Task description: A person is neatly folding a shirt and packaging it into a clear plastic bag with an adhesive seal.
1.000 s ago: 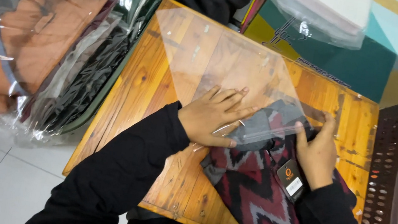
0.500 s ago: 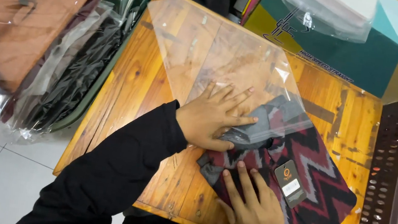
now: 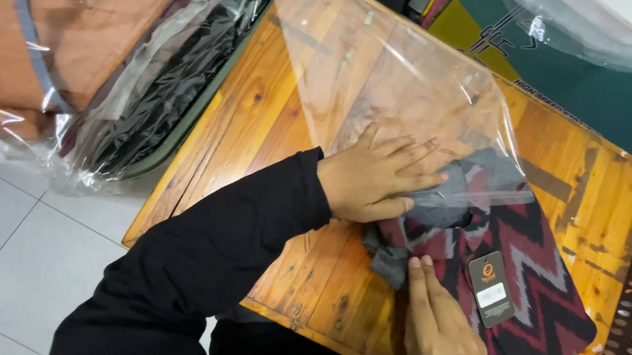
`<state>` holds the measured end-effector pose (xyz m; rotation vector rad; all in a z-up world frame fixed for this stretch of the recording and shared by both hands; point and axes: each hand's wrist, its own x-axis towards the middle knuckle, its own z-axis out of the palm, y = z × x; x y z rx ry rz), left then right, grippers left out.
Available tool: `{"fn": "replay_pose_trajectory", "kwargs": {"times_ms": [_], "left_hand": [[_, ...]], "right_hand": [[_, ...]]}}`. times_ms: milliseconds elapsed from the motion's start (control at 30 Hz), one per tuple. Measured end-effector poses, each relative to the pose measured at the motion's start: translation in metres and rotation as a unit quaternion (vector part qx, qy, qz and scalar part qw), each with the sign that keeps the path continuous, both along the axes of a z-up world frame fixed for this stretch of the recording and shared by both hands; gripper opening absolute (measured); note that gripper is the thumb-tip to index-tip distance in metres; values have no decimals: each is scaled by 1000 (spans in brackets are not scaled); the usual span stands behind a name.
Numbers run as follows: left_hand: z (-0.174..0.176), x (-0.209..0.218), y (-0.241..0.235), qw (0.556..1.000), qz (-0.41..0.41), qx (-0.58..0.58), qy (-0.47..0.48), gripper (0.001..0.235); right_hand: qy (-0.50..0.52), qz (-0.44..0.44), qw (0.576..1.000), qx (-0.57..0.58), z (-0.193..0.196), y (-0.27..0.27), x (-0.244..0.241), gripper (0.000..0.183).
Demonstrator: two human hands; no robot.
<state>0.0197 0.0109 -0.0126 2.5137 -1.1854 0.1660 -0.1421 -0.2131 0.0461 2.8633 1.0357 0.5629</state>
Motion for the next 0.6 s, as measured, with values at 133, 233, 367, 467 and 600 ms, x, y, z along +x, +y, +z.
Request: {"fn": "replay_pose_trajectory", "kwargs": {"times_ms": [133, 233, 367, 467, 600], "left_hand": [[9, 2, 11, 995, -21, -47, 83, 79], [13, -6, 21, 989, -23, -133, 58, 92], [44, -53, 36, 969, -19, -170, 176, 111], [11, -68, 41, 979, 15, -177, 99, 94], [-16, -73, 46, 976, 36, -193, 92, 59]], "right_hand": [[2, -12, 1000, 8, 7, 17, 5, 39], [-43, -1, 997, -58, -4, 21, 7, 44], [-53, -10, 995, -84, -5, 21, 9, 51], [-60, -14, 992, -106, -3, 19, 10, 56], [-22, 18, 993, -117, -9, 7, 7, 55]]}}
